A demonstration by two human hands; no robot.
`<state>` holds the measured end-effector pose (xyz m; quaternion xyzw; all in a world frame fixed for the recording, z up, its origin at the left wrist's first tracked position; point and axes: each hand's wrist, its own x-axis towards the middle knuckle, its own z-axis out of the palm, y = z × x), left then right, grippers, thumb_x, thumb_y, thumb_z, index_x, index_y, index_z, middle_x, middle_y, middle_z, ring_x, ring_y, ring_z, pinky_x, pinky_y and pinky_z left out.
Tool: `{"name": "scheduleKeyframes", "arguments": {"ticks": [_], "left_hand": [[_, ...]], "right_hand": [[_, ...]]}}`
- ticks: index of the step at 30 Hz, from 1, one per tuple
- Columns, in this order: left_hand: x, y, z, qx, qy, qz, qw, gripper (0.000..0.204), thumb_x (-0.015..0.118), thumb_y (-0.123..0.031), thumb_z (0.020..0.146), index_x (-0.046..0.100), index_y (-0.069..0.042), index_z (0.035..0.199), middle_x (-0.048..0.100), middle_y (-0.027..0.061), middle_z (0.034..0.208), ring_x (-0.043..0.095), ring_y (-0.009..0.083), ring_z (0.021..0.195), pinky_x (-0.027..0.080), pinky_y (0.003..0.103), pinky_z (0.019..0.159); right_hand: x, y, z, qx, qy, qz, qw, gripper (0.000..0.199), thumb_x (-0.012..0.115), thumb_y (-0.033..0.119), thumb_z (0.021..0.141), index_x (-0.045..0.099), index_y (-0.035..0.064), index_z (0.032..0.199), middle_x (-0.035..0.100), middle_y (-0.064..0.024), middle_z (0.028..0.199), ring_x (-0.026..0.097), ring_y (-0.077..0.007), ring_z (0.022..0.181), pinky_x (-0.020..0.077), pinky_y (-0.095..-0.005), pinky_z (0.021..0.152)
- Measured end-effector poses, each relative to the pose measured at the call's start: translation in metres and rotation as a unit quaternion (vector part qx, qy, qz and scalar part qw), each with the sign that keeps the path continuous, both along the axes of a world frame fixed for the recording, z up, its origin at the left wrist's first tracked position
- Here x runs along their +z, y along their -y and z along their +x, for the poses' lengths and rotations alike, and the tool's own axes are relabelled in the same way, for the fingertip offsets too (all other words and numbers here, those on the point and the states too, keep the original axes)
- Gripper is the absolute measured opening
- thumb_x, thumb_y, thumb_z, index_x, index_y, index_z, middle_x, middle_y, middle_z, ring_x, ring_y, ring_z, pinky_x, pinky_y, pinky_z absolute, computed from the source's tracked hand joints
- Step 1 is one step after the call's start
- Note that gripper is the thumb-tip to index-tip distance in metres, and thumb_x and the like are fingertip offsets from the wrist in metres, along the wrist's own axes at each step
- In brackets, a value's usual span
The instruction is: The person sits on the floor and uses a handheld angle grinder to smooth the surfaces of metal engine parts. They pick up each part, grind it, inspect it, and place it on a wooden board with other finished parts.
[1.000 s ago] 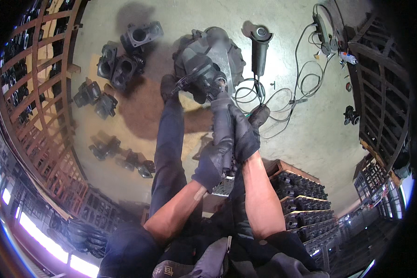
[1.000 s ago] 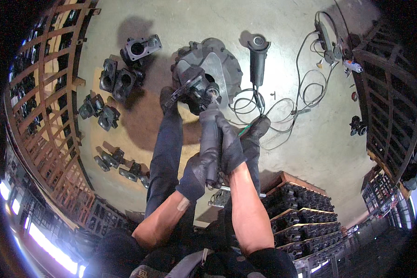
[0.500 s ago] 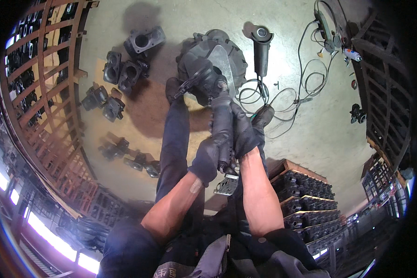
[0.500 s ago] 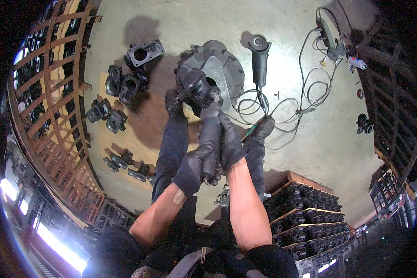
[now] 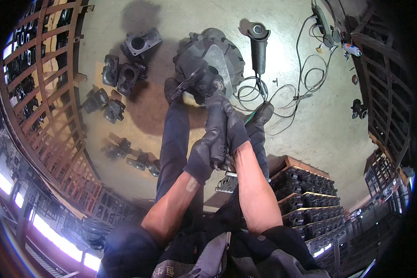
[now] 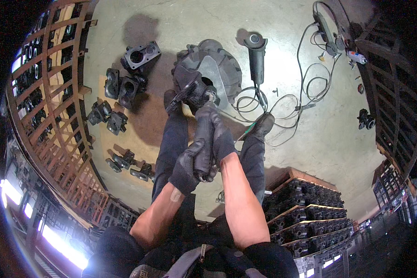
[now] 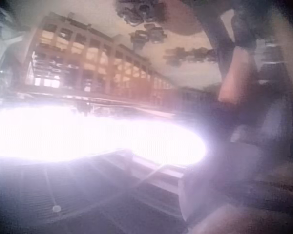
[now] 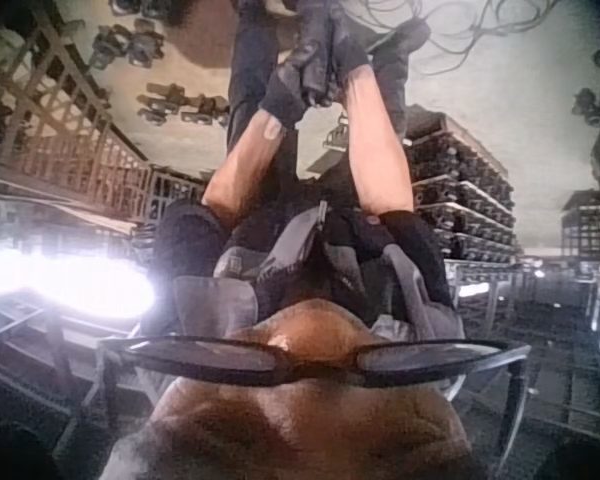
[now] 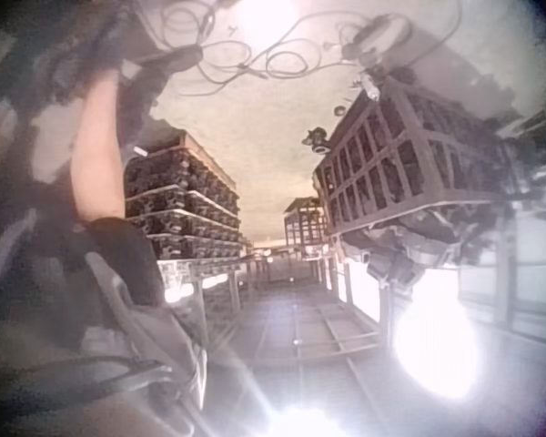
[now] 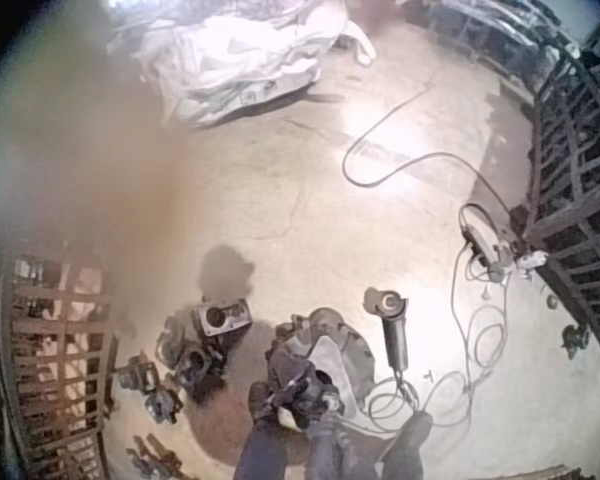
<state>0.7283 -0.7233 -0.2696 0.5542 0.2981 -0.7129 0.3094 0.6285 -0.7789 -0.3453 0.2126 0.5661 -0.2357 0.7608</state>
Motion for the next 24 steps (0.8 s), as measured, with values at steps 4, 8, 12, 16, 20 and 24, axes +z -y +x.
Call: {"name": "scheduleKeyframes", "arguments": {"ticks": [4,8,12,16,20,24], "left_hand": [[0.002,0.010,0.004,-0.022,-0.015,-0.028,0.999,0.031,0.056,-0.030,0.099,0.064,-0.001,0.108,0.067,0.0070,0.087,0.065,0.0192,0.068,0.054,0.029,0.060],[-0.001,0.014,-0.005,0.008,0.016,0.006,1.000,0.028,0.056,-0.029,0.100,0.065,-0.002,0.105,0.066,0.0058,0.088,0.063,0.0178,0.068,0.053,0.028,0.062],[-0.020,0.002,0.001,-0.016,0.001,-0.038,0.999,0.028,0.058,-0.029,0.099,0.065,-0.003,0.102,0.067,0.0065,0.088,0.063,0.0170,0.071,0.052,0.028,0.065],[-0.008,0.003,-0.006,-0.110,0.083,-0.048,0.989,0.029,0.056,-0.029,0.100,0.066,-0.003,0.099,0.066,0.0076,0.081,0.064,0.0187,0.067,0.052,0.029,0.060],[0.008,0.018,-0.001,-0.134,0.059,-0.016,0.989,0.029,0.054,-0.029,0.100,0.065,-0.002,0.097,0.065,0.0087,0.075,0.064,0.0201,0.062,0.051,0.031,0.056],[0.008,0.008,-0.004,-0.135,0.041,-0.040,0.989,0.028,0.054,-0.027,0.100,0.065,-0.001,0.097,0.065,0.0093,0.075,0.064,0.0200,0.063,0.051,0.030,0.056]], "right_hand": [[-0.004,0.002,0.001,-0.012,0.008,-0.011,1.000,0.053,0.050,0.050,0.101,0.059,-0.0012,0.113,0.066,-0.0173,0.081,0.065,-0.0281,0.061,0.0567,-0.0377,0.055],[-0.014,-0.005,-0.002,-0.015,0.019,-0.025,0.999,0.054,0.049,0.051,0.101,0.059,-0.0012,0.113,0.066,-0.0170,0.080,0.065,-0.0283,0.062,0.0569,-0.0393,0.056],[-0.017,-0.002,0.001,-0.039,0.038,0.006,0.998,0.057,0.047,0.052,0.101,0.059,-0.0023,0.112,0.066,-0.0177,0.080,0.066,-0.0287,0.063,0.0578,-0.0405,0.058],[-0.019,-0.010,-0.003,-0.019,0.031,-0.022,0.999,0.056,0.044,0.050,0.101,0.058,-0.0033,0.112,0.066,-0.0184,0.081,0.067,-0.0298,0.065,0.0592,-0.0420,0.061],[0.006,0.005,-0.005,-0.083,0.123,-0.023,0.989,0.051,0.043,0.044,0.102,0.058,-0.0036,0.114,0.066,-0.0189,0.085,0.068,-0.0303,0.070,0.0600,-0.0424,0.065],[0.018,0.009,-0.008,-0.117,0.139,-0.011,0.983,0.049,0.043,0.041,0.102,0.057,-0.0039,0.115,0.066,-0.0193,0.088,0.069,-0.0304,0.074,0.0604,-0.0426,0.068]]}}
